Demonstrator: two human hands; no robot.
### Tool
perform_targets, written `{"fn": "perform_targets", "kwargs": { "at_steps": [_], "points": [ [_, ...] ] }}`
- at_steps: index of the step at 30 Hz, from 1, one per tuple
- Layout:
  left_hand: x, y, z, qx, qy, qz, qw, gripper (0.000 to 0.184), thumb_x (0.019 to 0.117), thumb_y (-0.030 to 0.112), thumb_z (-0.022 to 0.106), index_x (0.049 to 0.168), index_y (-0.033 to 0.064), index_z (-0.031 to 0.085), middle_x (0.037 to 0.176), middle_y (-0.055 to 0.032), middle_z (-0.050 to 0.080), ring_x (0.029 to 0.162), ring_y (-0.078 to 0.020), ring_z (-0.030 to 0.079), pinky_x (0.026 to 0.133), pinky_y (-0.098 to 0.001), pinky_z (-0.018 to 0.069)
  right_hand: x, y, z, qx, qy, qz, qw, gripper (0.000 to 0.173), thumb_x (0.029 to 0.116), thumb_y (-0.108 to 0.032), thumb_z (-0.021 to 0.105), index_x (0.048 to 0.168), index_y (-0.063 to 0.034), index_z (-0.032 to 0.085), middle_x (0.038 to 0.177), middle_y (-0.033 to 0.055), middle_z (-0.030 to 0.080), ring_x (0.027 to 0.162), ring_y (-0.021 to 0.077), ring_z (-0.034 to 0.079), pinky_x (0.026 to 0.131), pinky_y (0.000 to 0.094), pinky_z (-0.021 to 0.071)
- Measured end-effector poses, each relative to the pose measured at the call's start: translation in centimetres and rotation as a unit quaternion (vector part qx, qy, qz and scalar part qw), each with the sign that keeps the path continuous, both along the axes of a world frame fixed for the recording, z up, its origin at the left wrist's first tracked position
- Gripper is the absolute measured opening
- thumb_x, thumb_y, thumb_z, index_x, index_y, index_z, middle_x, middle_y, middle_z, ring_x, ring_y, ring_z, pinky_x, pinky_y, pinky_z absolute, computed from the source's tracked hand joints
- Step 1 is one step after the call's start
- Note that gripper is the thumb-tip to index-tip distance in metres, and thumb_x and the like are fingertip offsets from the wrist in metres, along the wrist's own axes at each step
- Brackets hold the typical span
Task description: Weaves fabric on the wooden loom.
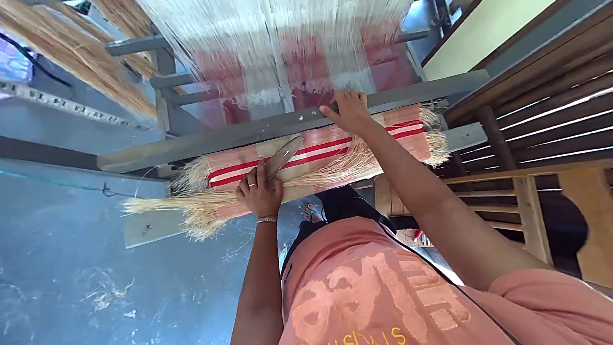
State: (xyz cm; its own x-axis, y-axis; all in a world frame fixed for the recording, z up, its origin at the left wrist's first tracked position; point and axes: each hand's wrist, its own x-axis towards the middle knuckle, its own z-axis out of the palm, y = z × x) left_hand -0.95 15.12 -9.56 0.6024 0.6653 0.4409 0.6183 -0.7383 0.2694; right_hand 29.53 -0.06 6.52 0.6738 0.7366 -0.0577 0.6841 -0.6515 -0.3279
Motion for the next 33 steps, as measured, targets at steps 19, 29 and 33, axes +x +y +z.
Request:
{"fn": "perform_targets", "kwargs": {
  "at_steps": [19,29,33],
  "points": [
    [-0.1,-0.4,2.1,-0.038,0.03,-0.007,0.999,0.066,0.0921,0.05,0.051,0.149,0.0161,0.052,0.135,-0.0168,0.063,0.128,-0.0407,0.054,0.109,-0.0618,0.031,-2.8,-24.0,-5.9,0.31,0.326,-0.353,0.82,0.024,0.107,-0.022,0.053,0.125,-0.0092,0.063,0.102,0.0052,0.07,0.081,0.0104,0.064,0.072,0.0301,0.0544],
    [2.5,0.8,4.2,-0.005,0.081,-0.09,0.993,0.048,0.0997,0.048,0.055,0.143,0.0269,0.056,0.139,-0.0097,0.061,0.133,-0.0397,0.05,0.106,-0.0699,0.027,-0.7,-17.2,-6.4,0.291,0.259,-0.255,0.885,0.026,0.102,-0.018,0.059,0.123,-0.0055,0.068,0.103,0.0104,0.07,0.079,0.017,0.065,0.071,0.0368,0.056],
    [2.8,-0.8,4.2,-0.019,0.048,-0.048,0.998,0.061,0.0999,0.054,0.052,0.152,0.0236,0.047,0.149,-0.0123,0.053,0.142,-0.0403,0.042,0.113,-0.0686,0.0216,-0.3,-15.2,-6.6,0.256,0.222,-0.272,0.901,0.025,0.1027,-0.019,0.056,0.121,-0.0043,0.066,0.103,0.0126,0.07,0.09,0.0232,0.067,0.083,0.0461,0.0558]
  ]
}}
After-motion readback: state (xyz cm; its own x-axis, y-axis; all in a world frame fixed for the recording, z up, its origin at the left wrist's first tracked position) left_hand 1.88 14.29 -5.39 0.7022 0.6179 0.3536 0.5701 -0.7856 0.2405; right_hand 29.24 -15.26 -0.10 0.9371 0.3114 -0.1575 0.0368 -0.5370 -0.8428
